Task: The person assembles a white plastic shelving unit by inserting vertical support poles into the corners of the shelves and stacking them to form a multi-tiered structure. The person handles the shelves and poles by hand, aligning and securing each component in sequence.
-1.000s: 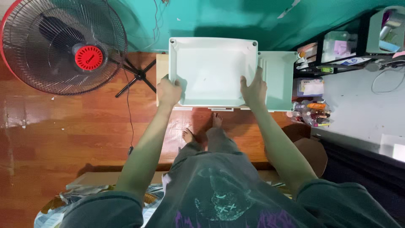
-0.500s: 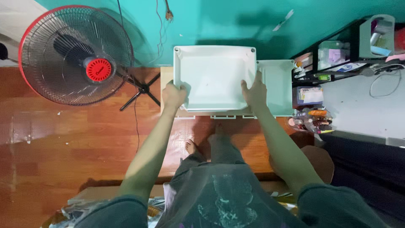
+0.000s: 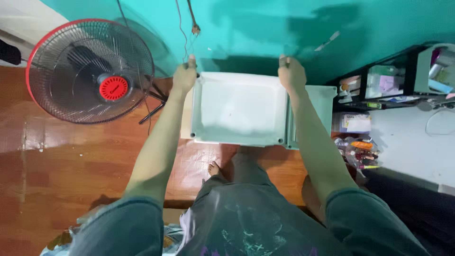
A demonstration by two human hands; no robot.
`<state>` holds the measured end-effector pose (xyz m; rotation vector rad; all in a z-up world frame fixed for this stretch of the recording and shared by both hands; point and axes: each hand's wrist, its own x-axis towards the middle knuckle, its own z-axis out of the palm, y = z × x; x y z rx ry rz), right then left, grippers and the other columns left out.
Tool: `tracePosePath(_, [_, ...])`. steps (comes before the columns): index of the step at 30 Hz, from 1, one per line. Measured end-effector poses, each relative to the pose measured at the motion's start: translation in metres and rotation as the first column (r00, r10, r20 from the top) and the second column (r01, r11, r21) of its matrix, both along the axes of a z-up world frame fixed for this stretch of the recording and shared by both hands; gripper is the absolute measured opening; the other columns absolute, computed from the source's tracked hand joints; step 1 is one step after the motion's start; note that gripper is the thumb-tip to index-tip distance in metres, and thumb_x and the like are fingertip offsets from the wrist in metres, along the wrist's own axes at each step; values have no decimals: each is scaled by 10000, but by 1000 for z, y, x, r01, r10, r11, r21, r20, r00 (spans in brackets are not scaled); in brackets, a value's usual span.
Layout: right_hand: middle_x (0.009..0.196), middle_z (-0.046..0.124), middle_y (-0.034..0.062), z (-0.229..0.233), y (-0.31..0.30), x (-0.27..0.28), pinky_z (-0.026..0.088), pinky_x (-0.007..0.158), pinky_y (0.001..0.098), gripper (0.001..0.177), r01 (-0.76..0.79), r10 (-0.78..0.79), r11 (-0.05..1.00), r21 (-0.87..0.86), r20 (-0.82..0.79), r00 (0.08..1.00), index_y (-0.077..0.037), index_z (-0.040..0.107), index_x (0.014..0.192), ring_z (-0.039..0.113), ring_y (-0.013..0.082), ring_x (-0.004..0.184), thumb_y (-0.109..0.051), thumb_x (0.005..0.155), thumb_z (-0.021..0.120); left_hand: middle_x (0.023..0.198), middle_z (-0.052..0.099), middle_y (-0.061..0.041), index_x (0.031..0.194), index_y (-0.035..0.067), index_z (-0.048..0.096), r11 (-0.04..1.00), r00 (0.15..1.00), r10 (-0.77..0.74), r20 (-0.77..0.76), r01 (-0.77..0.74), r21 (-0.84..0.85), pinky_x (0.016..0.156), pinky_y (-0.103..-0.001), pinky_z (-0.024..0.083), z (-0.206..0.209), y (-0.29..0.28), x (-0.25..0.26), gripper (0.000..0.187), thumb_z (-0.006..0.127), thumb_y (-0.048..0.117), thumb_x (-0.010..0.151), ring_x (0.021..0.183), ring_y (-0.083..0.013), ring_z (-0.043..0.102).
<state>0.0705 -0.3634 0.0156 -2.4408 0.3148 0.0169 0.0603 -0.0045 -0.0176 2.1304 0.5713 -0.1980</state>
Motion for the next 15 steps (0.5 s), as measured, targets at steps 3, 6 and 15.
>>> tracePosePath(3, [966, 676, 216, -13, 3, 24, 479, 826, 500, 493, -90, 81, 995, -44, -181, 980, -58, 682, 927, 617, 448, 935, -461, 1009, 409, 914, 727, -186, 949, 16, 745, 994, 999, 10, -47, -15, -112, 903, -413, 498, -26, -8, 22, 693, 365, 596, 964, 961, -339, 689])
tracePosePath(6, [933, 664, 228, -15, 3, 30, 476, 810, 497, 504, -150, 137, 988, -39, -230, 963, -43, 687, 892, 610, 456, 918, -456, 1018, 425, 884, 738, -165, 889, 32, 767, 989, 999, 15, -50, -22, -145, 892, -399, 495, -40, -11, 28, 657, 367, 548, 959, 943, -332, 693])
tracePosePath(15, [723, 672, 151, 18, 18, 15, 490, 702, 439, 480, -45, 74, 993, 105, -294, 953, -8, 650, 781, 650, 328, 694, -412, 988, 494, 932, 687, -247, 828, 32, 733, 995, 998, 63, -28, -61, 79, 899, -480, 471, -27, -18, 21, 550, 419, 454, 988, 996, -425, 633])
